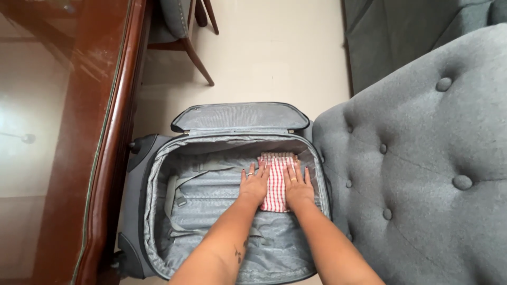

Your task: The person folds several pieces of clothing on a dining table and places them into an open suitcase. They fold a red-and-white checkered cloth, a green floral shirt, and a white floral shirt, then put the folded items into the suitcase.

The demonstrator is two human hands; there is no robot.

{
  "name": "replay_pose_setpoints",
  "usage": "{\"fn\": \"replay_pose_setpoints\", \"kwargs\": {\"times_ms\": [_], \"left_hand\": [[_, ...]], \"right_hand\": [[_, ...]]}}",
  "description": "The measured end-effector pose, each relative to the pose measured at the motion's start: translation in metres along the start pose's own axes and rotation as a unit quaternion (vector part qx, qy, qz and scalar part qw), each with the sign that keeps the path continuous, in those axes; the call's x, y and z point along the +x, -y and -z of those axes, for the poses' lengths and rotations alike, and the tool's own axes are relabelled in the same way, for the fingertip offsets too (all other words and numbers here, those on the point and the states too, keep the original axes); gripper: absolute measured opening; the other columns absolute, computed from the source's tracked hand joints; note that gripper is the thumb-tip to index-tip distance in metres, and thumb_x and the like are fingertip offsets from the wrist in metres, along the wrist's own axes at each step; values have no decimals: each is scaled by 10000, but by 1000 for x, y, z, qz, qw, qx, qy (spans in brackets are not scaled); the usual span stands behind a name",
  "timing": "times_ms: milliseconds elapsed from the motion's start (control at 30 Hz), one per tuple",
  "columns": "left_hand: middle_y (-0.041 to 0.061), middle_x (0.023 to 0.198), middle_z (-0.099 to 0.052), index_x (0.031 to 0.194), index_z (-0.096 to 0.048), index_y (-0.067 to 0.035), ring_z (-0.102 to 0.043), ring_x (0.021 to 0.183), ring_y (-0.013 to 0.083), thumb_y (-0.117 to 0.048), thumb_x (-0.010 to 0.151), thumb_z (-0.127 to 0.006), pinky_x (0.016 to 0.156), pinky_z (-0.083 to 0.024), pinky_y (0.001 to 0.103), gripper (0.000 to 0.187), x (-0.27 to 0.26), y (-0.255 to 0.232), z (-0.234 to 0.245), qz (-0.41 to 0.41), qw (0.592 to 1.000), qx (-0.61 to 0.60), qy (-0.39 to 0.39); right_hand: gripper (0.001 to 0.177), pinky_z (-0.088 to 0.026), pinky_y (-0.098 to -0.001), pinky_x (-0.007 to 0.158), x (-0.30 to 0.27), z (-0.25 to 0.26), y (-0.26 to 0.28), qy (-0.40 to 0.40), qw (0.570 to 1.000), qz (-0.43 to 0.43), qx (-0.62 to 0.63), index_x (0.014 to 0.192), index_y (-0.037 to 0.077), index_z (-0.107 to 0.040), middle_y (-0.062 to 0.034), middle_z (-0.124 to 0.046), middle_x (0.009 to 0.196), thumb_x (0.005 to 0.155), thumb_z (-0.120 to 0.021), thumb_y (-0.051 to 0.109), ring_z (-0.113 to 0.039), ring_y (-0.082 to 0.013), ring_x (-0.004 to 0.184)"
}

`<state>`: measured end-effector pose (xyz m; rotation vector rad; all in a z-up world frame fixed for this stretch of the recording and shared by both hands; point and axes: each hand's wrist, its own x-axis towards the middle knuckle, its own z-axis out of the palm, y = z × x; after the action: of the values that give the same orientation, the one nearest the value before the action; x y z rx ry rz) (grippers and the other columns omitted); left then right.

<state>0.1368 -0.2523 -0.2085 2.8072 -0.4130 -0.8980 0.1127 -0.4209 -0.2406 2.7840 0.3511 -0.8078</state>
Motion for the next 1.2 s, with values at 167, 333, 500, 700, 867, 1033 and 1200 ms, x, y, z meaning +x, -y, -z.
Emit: {"fn": "replay_pose_setpoints", "kwargs": {"times_ms": [167,333,500,700,867,1033,1200], "left_hand": [[28,1719,-119,1624,-202,-212,-186,1551,355,-142,1002,-442,1207,-228,598,671,9,3,-10,0,1000,-18,-20],[30,1721,-130,1609,-244,-241,-217,1543,363,-147,1029,-415,1210,-245,592,612,-1,0,8,-7,997,-54,-53],[66,1717,-104,1615,-220,-262,-255,1517,384,-101,946,-544,1186,-276,589,760,-53,-6,66,6,997,-43,-58],[134,1692,-199,1542,-393,-236,-372,1449,419,-78,864,-668,1156,-379,489,749,-120,4,103,-11,994,-70,-89],[182,1631,-309,1446,-535,-175,-401,1402,447,-107,847,-729,1154,-381,486,633,-184,33,129,-26,987,-97,-128],[200,1564,-395,1398,-582,-149,-396,1372,474,-102,845,-757,1136,-374,500,582,-270,49,149,-1,958,-205,-202],[205,1473,-504,1308,-647,-124,-492,1306,448,-98,808,-769,1096,-415,485,515,-323,94,174,-19,904,-224,-362]], "right_hand": [[942,48,-552,1256,-40,88,5,99,995,-4,25,1645,75,13,-93,91,1737,964,-581,340,104,-296,1593],[811,14,-595,1244,-31,62,5,38,998,-4,49,1648,154,-19,-104,62,1729,1013,-522,193,59,-307,1586],[900,-31,-614,1225,-36,36,5,-52,996,1,75,1644,141,-32,-133,-3,1704,963,-620,142,7,-323,1563],[1133,-117,-593,1244,-121,144,7,-9,989,-16,145,1626,70,-43,-183,-33,1718,836,-821,300,-87,-337,1580],[1077,-149,-590,1249,-168,185,31,-31,981,-25,191,1619,105,-104,-176,-121,1698,840,-820,300,-141,-324,1584],[1098,-186,-555,1279,-207,220,78,-106,968,-6,226,1594,80,-130,-190,-203,1662,808,-840,371,-256,-346,1534],[1089,-266,-628,1152,-228,283,144,-151,944,79,282,1590,127,-133,-198,-199,1640,789,-855,282,-241,-382,1499]]}}
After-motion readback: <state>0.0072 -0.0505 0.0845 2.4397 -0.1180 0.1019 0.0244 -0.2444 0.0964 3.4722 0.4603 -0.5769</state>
